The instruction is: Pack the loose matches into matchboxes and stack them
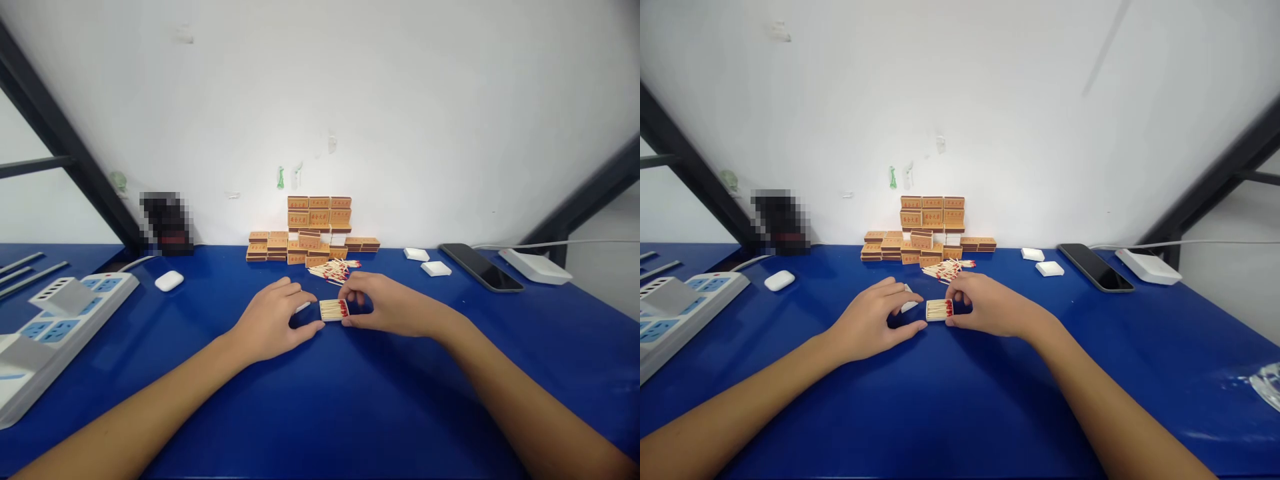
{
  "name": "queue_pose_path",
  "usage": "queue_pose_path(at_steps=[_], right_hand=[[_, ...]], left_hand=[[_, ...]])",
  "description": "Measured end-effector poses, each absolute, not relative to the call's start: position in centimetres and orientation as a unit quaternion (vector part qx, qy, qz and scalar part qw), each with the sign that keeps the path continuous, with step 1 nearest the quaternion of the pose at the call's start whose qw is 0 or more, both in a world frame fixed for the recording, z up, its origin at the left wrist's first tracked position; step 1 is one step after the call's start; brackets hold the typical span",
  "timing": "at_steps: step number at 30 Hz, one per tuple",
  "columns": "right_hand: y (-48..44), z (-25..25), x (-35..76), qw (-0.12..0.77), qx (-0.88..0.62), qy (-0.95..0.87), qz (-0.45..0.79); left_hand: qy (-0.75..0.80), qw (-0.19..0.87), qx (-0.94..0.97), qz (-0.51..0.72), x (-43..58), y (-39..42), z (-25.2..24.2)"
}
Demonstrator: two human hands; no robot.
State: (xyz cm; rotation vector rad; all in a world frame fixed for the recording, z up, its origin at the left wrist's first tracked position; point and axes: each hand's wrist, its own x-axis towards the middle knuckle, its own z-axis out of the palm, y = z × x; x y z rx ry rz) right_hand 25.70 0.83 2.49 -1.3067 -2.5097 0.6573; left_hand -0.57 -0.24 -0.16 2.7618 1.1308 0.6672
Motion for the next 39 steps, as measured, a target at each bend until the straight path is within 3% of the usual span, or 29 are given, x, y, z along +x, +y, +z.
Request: queue_pose_path(at_steps=[6, 11, 17, 21, 27, 34, 39], right_hand=[[1.7, 2.3, 27.0, 0.113, -0.462, -0.844, 0.246], [4.0, 2.3, 28.7, 0.191, -0.502, -0.817, 0.210], [10.9, 3.0, 32.0, 0.280, -0.715, -0.636, 0.073], [14.0, 2.1, 33.1, 0.267, -0.772, -0.570, 0.086], [14.0, 0.5, 32.6, 0.303, -0.763, -0.552, 0.145], [10.2, 3.4, 31.9, 0.400, -0.729, -0.525, 0.181], [3.0, 3.0, 26.5, 0.408, -0.587, -0.615, 0.332]], left_hand=[[0.377, 0.034, 0.895, 0.236, -0.8, 0.0, -0.2], [0.375, 0.031, 0.895, 0.239, -0.9, 0.1, -0.1], [0.387, 0.026, 0.891, 0.235, -1.3, 0.3, 0.1], [0.387, 0.001, 0.893, 0.229, -1.6, 0.7, 0.0], [0.383, -0.030, 0.895, 0.227, -1.8, 1.0, 0.0], [0.382, -0.036, 0.888, 0.253, -1.8, 0.9, 0.2], [0.375, 0.009, 0.865, 0.334, -1.4, 0.2, 0.5]])
